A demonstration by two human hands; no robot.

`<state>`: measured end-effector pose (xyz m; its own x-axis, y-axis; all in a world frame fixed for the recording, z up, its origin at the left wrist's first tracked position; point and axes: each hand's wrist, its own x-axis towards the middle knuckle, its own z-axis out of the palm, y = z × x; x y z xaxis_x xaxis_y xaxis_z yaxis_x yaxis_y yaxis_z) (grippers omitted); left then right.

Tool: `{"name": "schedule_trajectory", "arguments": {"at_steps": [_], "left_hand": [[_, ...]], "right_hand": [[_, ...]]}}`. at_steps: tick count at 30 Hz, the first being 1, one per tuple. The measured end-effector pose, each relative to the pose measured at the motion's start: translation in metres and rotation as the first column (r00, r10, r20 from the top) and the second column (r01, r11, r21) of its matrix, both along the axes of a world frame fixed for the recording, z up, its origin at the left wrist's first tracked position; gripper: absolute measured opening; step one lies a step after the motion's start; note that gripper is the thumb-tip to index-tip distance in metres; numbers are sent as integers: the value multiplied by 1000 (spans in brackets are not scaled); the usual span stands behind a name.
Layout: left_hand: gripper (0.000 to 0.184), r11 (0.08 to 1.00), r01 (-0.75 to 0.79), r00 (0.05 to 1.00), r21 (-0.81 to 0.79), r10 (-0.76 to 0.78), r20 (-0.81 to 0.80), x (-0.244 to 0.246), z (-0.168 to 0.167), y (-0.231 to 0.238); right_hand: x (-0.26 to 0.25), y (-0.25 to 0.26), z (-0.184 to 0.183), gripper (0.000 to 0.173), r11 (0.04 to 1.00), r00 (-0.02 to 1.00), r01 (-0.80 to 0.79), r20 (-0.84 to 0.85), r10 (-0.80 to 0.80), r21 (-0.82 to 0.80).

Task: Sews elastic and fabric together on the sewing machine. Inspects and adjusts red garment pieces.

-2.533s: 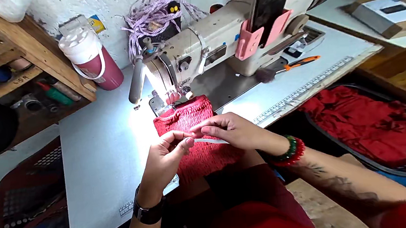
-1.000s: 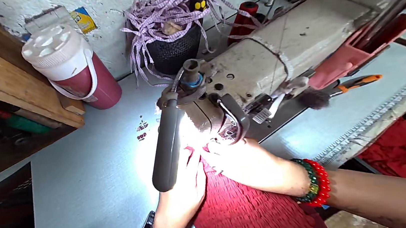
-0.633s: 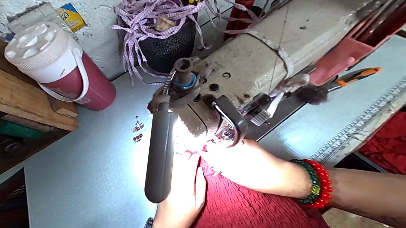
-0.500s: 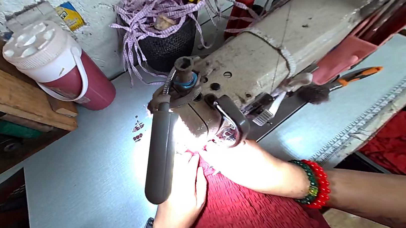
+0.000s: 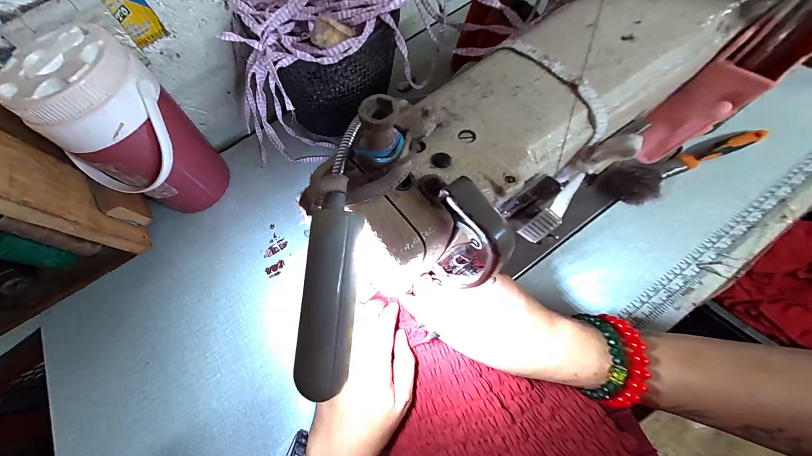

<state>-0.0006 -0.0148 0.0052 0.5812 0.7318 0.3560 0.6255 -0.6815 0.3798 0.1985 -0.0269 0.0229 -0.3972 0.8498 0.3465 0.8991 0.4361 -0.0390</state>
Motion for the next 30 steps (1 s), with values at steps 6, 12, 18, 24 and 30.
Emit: {"name": "schedule_trajectory", "arguments": {"at_steps": [6, 12, 18, 24, 30], "left_hand": [[43, 1000, -2, 997, -13, 1, -79, 5, 6, 3], [43, 1000, 1, 996, -6, -2, -86, 5, 5, 6], [40, 1000, -13, 1000, 24, 14, -9, 5, -1, 7], [42, 999, -41, 997, -2, 41, -68, 7, 1, 9], [40, 998, -50, 998, -21, 49, -44, 6, 0, 9]], "right_hand": [[2, -2, 2, 16, 998, 1000, -19, -12, 19, -51], [12, -8, 6, 35, 984, 998, -61, 15, 64, -167], [3, -9, 4, 36, 990, 1000, 13, 26, -9, -143], [-2, -8, 5, 32, 990, 999, 47, 16, -45, -134], [-5, -8, 1, 31, 994, 998, 61, 6, -60, -88]]}}
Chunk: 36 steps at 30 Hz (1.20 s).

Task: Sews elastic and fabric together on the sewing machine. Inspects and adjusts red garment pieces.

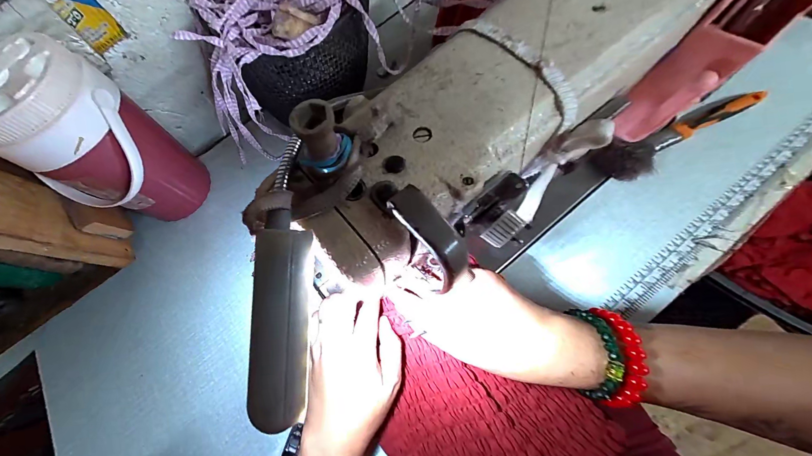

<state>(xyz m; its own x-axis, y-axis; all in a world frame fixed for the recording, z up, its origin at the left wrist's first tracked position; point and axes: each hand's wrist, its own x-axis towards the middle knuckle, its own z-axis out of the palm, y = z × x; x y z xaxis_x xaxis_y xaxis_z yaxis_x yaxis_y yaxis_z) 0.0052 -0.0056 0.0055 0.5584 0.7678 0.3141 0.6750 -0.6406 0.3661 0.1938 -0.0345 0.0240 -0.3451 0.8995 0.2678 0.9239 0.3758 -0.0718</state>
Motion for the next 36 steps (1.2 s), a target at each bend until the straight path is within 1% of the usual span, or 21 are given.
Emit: {"name": "schedule_trajectory", "arguments": {"at_steps": [2, 3, 5, 6, 7, 8, 9, 10, 11, 12, 13, 14, 15, 16, 19, 21, 25, 30, 34, 36], "left_hand": [[38, 1000, 12, 1000, -3, -11, 23, -1, 0, 1], [39, 1000, 24, 1000, -3, -24, 12, -1, 0, 1], [42, 999, 39, 999, 5, -38, -26, 0, -1, 1], [43, 999, 44, 998, 1, -43, -40, 0, -2, 0], [43, 999, 47, 998, 4, -47, -48, 0, -3, 1], [43, 999, 51, 997, 5, -51, -49, 0, -3, 1], [44, 998, 55, 997, 8, -54, -54, 0, -3, 1], [44, 998, 59, 996, 7, -59, -61, -1, -2, 2], [44, 998, 62, 996, 9, -61, -65, -1, -2, 2], [43, 998, 62, 996, 14, -60, -70, 0, -2, 2], [44, 998, 63, 995, 10, -62, -78, 0, -2, 2], [44, 998, 63, 994, 9, -62, -85, 0, -2, 1], [44, 998, 64, 994, 10, -62, -87, 0, -3, 1], [44, 998, 63, 994, 13, -61, -88, 0, -3, 1], [44, 998, 54, 995, 14, -52, -90, 0, -3, 3], [44, 998, 56, 994, 6, -55, -92, -1, -3, 3], [45, 997, 80, 993, -20, -82, -87, -2, -3, 0], [45, 997, 77, 994, -16, -78, -73, -2, -3, 3], [46, 997, 71, 994, -18, -72, -82, -4, -2, 6], [46, 998, 66, 994, -12, -66, -91, -4, -2, 6]], "right_hand": [[0, 0, -1, 30, 1000, 1000, -6, 12, 7, -15], [0, 0, -1, 27, 1000, 1000, -13, 16, 14, -14], [6, -1, -2, 24, 998, 997, -58, -46, 58, -12], [14, -6, -1, 28, 997, 990, -74, -120, 73, -2], [25, -12, 1, 30, 997, 970, -74, -231, 80, 36], [42, -20, 3, 27, 993, 928, -69, -359, 101, 100], [64, -29, 3, 23, 982, 894, -25, -435, 106, 187], [92, -37, 5, 21, 962, 883, 62, -465, 71, 266], [124, -42, 8, 23, 925, 895, 184, -445, -18, 332], [157, -43, 12, 30, 882, 900, 312, -408, -155, 354], [185, -41, 15, 37, 850, 872, 432, -380, -308, 303], [207, -39, 15, 44, 823, 827, 523, -368, -426, 222], [223, -36, 10, 45, 805, 803, 562, -359, -475, 193], [231, -35, 1, 43, 802, 804, 563, -356, -476, 200], [236, -35, -28, 35, 800, 818, 537, -396, -417, 268], [237, -35, -34, 34, 803, 815, 536, -408, -412, 259], [234, -36, -30, 39, 806, 793, 564, -390, -468, 179], [233, -39, -28, 36, 807, 805, 543, -420, -419, 233], [237, -41, -25, 40, 831, 815, 509, -437, -381, 224], [252, -47, -13, 45, 844, 808, 491, -473, -350, 214]]}}
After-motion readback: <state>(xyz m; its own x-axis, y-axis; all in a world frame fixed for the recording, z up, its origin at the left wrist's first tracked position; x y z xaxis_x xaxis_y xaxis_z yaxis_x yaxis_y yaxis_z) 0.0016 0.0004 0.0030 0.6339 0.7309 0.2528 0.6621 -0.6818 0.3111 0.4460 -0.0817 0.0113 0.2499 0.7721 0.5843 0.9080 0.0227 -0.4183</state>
